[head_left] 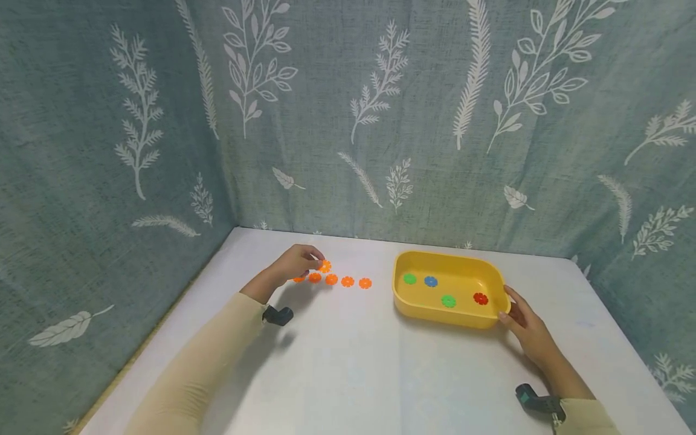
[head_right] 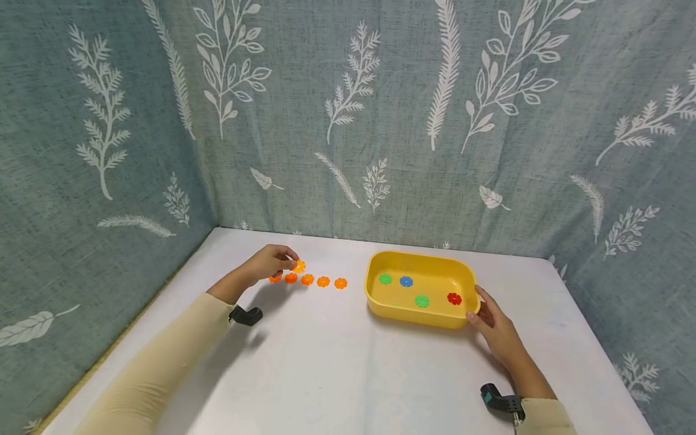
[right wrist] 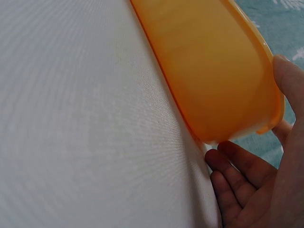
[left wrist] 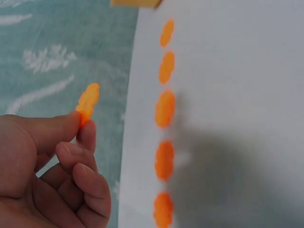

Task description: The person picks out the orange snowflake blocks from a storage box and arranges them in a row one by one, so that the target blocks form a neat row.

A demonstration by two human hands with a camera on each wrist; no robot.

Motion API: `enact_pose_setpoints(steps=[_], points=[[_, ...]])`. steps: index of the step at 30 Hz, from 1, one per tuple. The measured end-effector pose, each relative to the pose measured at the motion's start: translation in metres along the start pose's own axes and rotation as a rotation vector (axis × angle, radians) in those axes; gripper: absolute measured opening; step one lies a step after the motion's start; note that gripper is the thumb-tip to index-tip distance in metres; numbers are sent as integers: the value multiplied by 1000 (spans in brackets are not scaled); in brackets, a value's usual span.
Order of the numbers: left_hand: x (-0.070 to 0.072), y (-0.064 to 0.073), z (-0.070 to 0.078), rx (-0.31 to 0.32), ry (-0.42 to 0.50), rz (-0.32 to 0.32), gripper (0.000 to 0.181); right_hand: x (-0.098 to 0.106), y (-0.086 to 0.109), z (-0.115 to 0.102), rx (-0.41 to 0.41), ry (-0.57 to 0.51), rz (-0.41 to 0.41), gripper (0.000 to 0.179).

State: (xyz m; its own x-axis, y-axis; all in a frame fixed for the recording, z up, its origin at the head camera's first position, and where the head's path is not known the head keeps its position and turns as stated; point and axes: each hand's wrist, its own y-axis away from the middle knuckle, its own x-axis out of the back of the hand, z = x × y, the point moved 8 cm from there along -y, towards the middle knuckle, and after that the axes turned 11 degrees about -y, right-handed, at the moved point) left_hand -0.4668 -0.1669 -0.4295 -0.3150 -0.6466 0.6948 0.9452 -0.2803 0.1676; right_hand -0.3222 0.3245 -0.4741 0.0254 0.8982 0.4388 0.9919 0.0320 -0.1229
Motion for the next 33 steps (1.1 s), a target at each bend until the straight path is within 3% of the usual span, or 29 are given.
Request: enact_pose_setpoints(steps=[13,26,33], points=[[51,12,-51,147,-53,79,24,0,-2,2,-6,-1,3,72],[74,17,-92,172,-106,113,28,1,-1,2,-4,10,6,73],[84,25,-114,237,-168,158,26,0,-2,2,-17,10,10,74]])
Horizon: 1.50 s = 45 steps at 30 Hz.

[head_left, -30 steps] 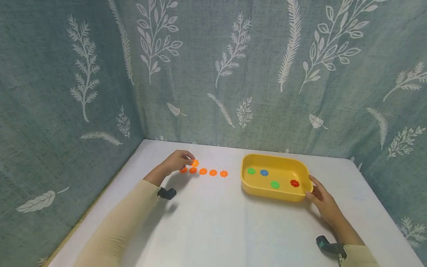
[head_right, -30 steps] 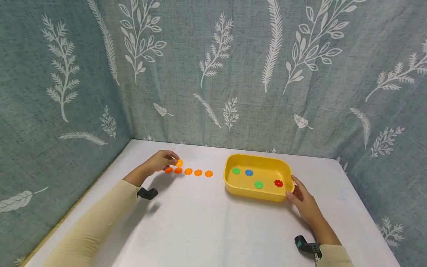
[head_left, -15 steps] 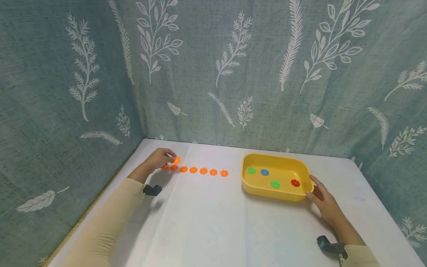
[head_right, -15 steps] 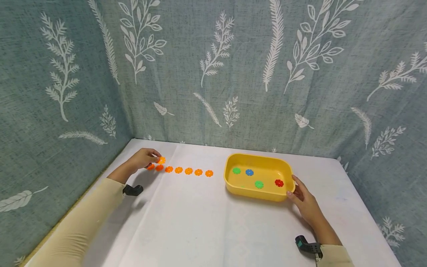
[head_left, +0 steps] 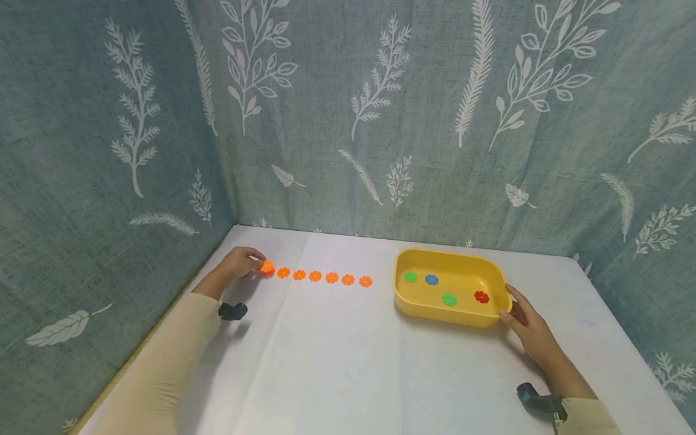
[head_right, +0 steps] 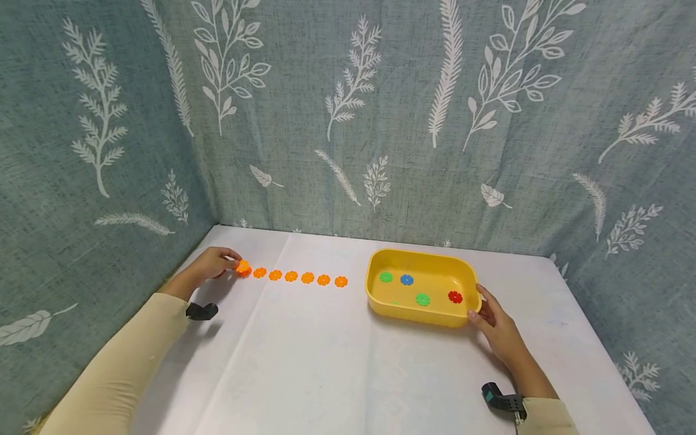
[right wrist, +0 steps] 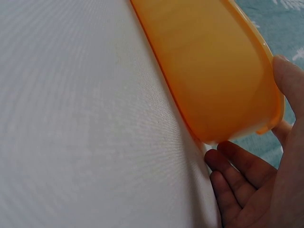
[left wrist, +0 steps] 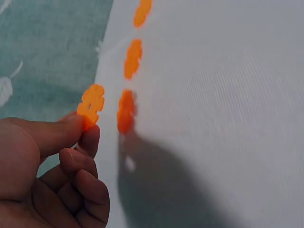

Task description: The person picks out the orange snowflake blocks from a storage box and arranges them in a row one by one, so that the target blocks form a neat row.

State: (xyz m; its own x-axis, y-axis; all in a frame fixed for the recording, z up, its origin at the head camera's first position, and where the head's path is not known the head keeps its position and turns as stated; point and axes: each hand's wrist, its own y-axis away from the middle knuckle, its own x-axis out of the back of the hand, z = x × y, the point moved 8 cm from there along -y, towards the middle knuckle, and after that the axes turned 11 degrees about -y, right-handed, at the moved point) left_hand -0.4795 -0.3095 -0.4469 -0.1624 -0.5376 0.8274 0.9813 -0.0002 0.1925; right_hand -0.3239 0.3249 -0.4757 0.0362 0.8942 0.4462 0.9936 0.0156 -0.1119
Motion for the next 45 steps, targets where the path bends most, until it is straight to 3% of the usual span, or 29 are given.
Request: enact_pose_setpoints(steps=[6,14,23,31,36,40,45], points=[[6,2,-15,11,-22,16,28,0,2,1,6,9,4,73],[13,-1,-38,100,-28,36,29,0,1,1,11,3,-2,73],[10,-10,-51,136,19,35,26,1,0,0,2,4,-5,73],[6,-12,-55,160,71,53,23,1,0,-1,9,24,4,73],[6,-9,-55,190,74,26,29,0,1,-2,9,20,1,73],[7,-7,-52,196,32,17,34,0,1,-2,16,23,0,73],[8,-7,-47,143,-39,45,35,1,0,0,14,18,2,74]])
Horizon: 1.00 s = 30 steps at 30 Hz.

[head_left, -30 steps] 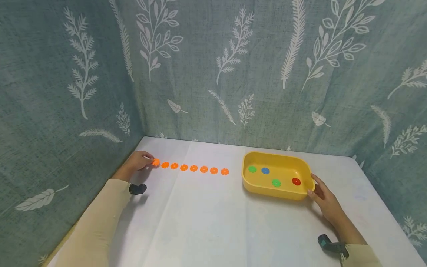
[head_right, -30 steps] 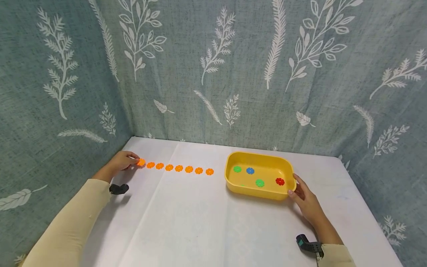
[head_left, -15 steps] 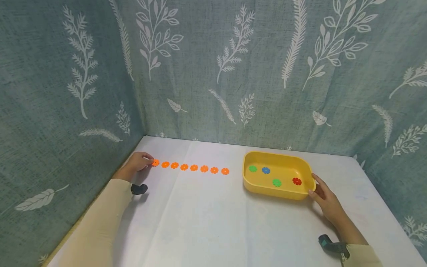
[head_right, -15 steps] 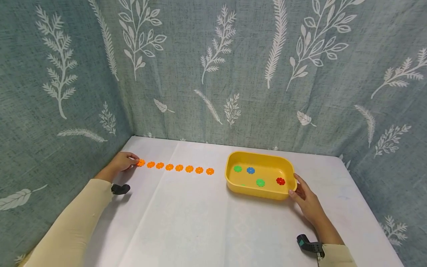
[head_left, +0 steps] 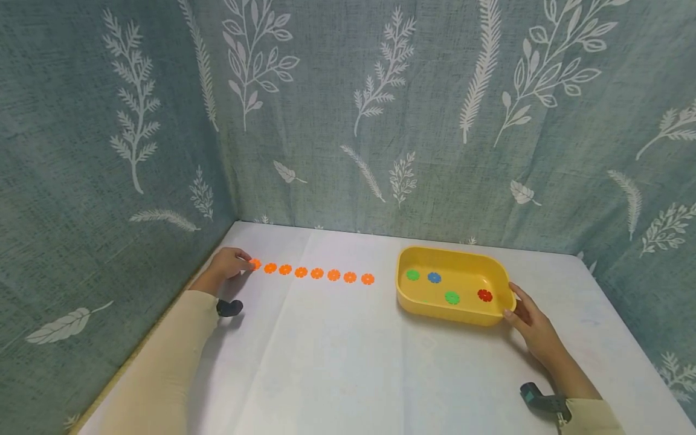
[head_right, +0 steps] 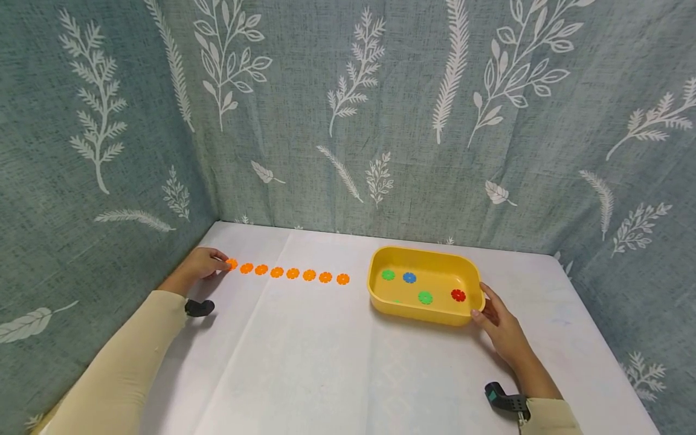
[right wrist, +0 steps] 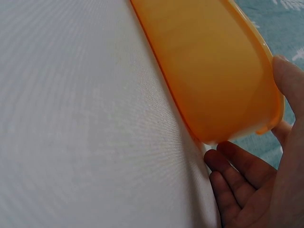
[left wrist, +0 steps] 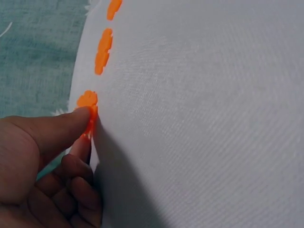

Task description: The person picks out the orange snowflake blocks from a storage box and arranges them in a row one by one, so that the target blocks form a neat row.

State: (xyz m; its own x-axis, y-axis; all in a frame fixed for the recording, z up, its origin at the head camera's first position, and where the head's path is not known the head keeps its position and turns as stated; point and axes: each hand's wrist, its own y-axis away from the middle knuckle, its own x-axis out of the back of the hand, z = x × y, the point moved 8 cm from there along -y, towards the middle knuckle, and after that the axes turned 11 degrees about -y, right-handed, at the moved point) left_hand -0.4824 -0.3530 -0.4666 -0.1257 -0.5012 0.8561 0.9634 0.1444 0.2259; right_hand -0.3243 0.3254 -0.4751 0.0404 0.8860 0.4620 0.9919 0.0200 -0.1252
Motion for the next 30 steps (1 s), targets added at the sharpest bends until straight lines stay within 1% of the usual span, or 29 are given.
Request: enact_pose_setpoints(steps=[2,13,18,23,28,30], points=[[-1,0,1,-8,-10,13,33,0,0,0,2,-2,1,74],[-6,-2,-1,21,-15,61,26,0,0,1,-12,-11,-6,75],[-7,3,2,7,-42,75,26,0,0,1,-9,-14,-3,75],[-8,6,6,-1,-61,73,25,1,1,1,-9,-13,-3,74],[-6,7,7,-31,-90,84,23,0,1,0,-7,-15,-4,74],[-6,6,7,-33,-90,85,22,0,1,0,-3,-19,-5,75]])
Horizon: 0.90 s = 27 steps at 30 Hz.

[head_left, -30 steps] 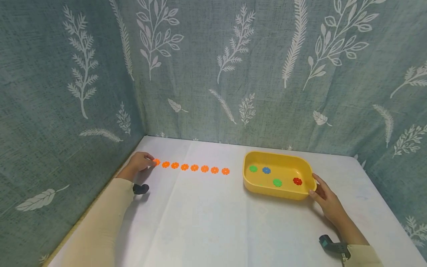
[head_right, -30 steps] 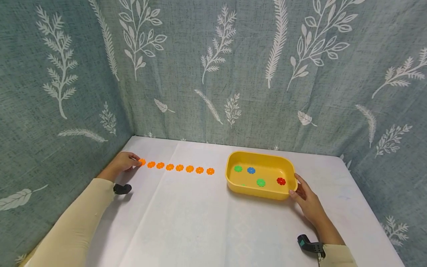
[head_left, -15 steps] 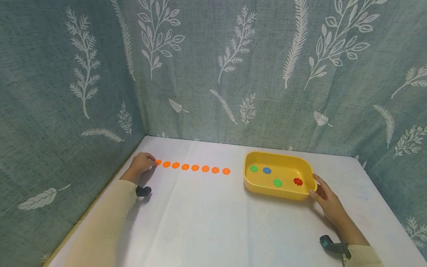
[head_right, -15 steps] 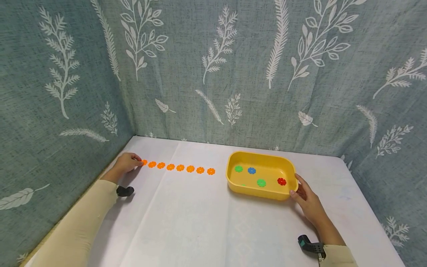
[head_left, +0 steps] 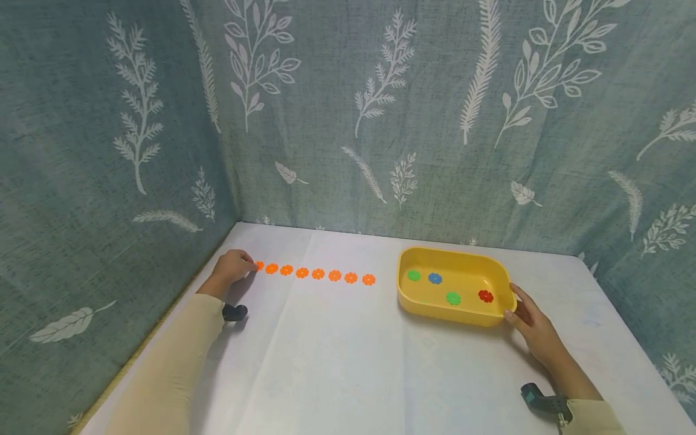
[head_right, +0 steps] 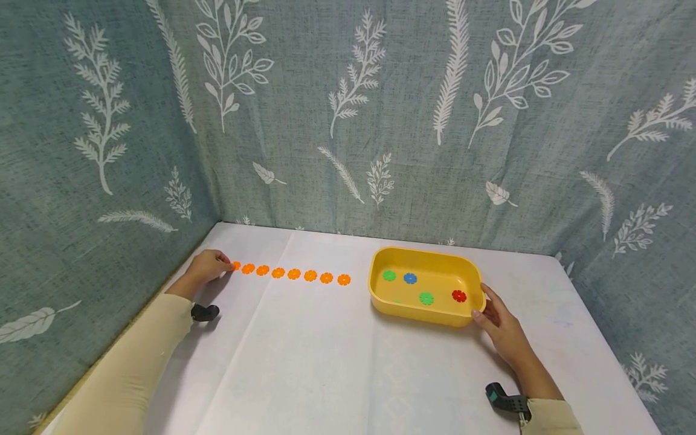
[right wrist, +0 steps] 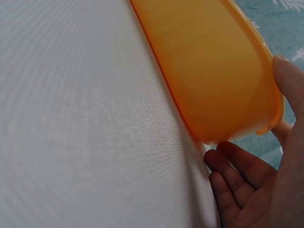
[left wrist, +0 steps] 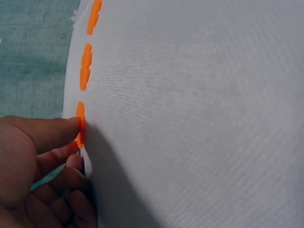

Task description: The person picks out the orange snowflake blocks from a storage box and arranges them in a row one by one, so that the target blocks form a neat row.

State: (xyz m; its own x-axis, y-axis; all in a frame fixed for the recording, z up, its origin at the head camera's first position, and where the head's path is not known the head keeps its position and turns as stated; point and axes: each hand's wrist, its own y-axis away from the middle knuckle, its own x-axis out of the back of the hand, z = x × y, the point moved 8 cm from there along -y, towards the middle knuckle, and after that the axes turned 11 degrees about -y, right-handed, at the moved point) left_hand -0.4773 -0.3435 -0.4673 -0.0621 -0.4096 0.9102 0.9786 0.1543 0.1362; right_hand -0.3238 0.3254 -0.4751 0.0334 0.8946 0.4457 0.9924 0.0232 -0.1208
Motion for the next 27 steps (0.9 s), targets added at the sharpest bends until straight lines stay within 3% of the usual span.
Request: enact_pose_setpoints(steps=[5,15,27], points=[[-1,-4,1,13,16,5,21,1,2,0,16,6,3,74],[-19,2,0,7,-12,25,19,7,10,5,12,28,1,73],[-3,3,-10,24,-32,61,25,-4,1,-3,55,7,5,70]])
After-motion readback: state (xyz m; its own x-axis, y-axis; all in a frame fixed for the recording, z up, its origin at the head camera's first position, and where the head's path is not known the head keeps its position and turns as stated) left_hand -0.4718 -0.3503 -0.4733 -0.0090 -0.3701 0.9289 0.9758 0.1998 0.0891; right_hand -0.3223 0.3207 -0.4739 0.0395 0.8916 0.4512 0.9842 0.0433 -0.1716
